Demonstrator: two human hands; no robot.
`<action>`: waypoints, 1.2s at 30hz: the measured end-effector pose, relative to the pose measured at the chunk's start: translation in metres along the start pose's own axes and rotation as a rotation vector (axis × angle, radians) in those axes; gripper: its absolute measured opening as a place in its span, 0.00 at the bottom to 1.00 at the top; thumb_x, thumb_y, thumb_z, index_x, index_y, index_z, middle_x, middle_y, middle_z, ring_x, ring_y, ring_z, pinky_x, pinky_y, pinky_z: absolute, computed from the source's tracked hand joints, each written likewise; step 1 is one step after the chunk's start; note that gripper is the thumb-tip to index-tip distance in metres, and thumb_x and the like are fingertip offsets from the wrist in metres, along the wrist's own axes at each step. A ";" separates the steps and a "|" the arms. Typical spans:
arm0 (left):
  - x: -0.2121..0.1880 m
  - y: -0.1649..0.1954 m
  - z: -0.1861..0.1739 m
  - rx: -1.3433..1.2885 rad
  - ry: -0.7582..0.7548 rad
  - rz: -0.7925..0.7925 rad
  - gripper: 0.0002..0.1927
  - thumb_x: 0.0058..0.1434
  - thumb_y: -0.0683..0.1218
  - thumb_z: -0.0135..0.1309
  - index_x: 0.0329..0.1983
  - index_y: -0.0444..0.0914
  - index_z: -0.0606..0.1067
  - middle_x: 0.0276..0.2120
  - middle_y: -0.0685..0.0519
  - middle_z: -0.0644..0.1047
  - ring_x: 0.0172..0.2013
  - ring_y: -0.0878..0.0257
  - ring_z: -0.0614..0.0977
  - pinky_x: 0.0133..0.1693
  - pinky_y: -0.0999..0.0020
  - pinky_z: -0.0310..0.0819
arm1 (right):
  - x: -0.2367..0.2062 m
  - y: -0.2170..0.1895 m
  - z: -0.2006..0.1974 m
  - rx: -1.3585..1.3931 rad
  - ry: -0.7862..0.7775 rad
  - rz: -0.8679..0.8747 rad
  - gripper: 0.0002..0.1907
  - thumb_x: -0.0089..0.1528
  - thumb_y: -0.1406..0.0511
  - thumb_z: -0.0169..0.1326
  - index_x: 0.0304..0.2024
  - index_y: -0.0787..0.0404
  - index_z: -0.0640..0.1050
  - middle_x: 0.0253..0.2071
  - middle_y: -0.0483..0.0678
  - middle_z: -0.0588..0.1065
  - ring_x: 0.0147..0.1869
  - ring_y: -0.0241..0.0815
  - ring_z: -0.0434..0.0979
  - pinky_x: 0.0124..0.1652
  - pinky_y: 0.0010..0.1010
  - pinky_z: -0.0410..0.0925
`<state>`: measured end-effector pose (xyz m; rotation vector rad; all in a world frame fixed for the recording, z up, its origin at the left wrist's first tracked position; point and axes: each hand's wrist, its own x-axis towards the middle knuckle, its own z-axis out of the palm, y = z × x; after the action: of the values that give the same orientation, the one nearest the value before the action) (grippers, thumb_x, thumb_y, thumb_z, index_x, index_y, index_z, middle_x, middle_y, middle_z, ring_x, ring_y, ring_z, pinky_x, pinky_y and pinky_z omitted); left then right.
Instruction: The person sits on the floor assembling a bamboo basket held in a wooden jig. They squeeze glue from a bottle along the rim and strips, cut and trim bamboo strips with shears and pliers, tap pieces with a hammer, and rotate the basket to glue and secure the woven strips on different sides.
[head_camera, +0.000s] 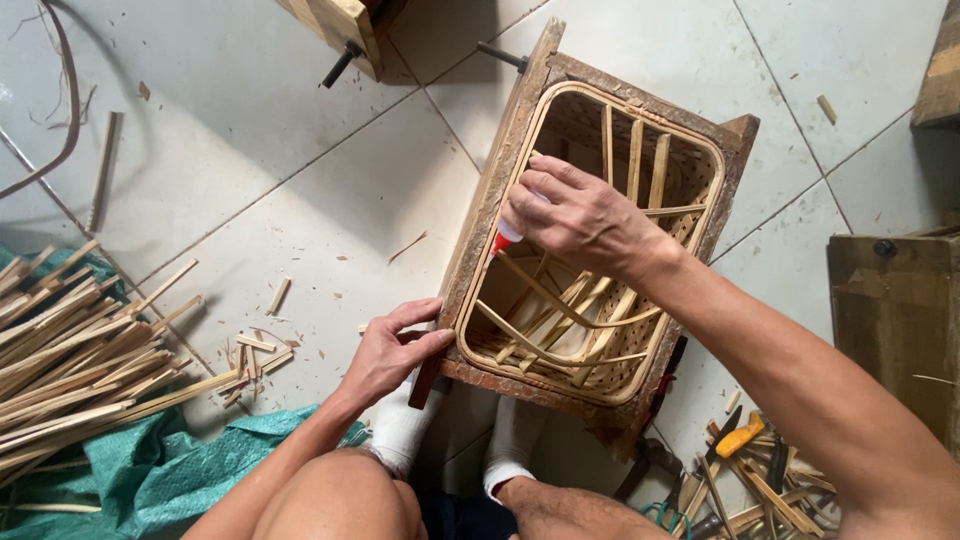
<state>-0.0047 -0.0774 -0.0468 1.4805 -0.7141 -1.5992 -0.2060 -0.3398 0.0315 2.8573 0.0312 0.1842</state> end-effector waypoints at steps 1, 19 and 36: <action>0.000 0.000 0.000 -0.002 -0.001 0.003 0.26 0.59 0.44 0.62 0.62 0.35 0.76 0.61 0.48 0.75 0.56 0.61 0.79 0.54 0.65 0.78 | 0.000 0.006 0.001 -0.015 0.006 -0.009 0.07 0.67 0.66 0.57 0.48 0.58 0.79 0.52 0.50 0.78 0.58 0.45 0.79 0.67 0.38 0.66; 0.003 0.004 -0.006 0.011 0.004 -0.047 0.27 0.57 0.44 0.63 0.61 0.35 0.76 0.62 0.48 0.74 0.57 0.61 0.78 0.55 0.65 0.79 | -0.002 0.062 0.017 -0.138 0.004 0.028 0.10 0.66 0.68 0.58 0.50 0.53 0.80 0.49 0.46 0.79 0.55 0.41 0.79 0.66 0.36 0.68; 0.007 0.018 -0.005 0.014 -0.001 -0.152 0.28 0.56 0.45 0.63 0.61 0.38 0.76 0.63 0.49 0.74 0.57 0.58 0.80 0.57 0.62 0.80 | -0.010 0.109 0.027 -0.063 0.063 0.174 0.08 0.68 0.68 0.56 0.50 0.55 0.77 0.53 0.45 0.77 0.60 0.41 0.78 0.69 0.35 0.67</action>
<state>0.0039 -0.0922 -0.0360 1.5758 -0.6267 -1.7118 -0.2116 -0.4526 0.0345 2.7897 -0.2082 0.3044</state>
